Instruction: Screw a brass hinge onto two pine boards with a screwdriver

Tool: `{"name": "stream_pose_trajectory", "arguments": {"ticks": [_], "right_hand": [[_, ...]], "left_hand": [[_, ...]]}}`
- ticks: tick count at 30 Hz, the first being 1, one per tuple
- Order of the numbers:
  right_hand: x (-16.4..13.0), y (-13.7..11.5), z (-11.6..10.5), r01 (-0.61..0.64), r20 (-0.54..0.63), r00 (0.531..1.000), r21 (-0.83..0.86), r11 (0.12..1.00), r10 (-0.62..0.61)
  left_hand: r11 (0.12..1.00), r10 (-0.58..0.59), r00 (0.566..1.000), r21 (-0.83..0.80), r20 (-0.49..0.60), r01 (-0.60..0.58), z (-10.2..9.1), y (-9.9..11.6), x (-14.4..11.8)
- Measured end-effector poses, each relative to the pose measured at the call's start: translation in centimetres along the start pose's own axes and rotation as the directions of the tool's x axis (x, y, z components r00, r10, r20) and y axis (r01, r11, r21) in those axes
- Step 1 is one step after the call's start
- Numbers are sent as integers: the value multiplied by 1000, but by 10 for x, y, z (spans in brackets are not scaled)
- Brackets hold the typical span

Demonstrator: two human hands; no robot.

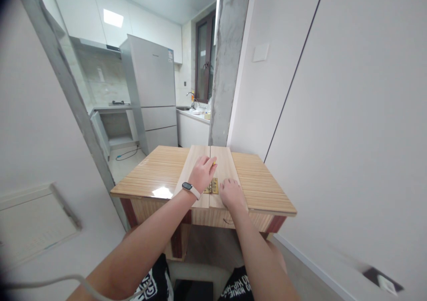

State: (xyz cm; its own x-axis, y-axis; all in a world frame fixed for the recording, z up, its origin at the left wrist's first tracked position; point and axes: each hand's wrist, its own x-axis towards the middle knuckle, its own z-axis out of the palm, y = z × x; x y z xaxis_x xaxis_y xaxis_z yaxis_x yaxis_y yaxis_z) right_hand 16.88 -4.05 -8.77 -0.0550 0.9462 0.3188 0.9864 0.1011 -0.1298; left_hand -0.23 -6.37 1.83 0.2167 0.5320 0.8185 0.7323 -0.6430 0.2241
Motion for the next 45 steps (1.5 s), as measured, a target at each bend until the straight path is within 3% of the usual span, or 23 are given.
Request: {"name": "stream_pose_trajectory", "arguments": {"ticks": [45], "right_hand": [[1,-4,-1,-6,1,1000,-7,1000,6]], "left_hand": [[999,-36,998,5,-47,36,3,-9,-6]]}}
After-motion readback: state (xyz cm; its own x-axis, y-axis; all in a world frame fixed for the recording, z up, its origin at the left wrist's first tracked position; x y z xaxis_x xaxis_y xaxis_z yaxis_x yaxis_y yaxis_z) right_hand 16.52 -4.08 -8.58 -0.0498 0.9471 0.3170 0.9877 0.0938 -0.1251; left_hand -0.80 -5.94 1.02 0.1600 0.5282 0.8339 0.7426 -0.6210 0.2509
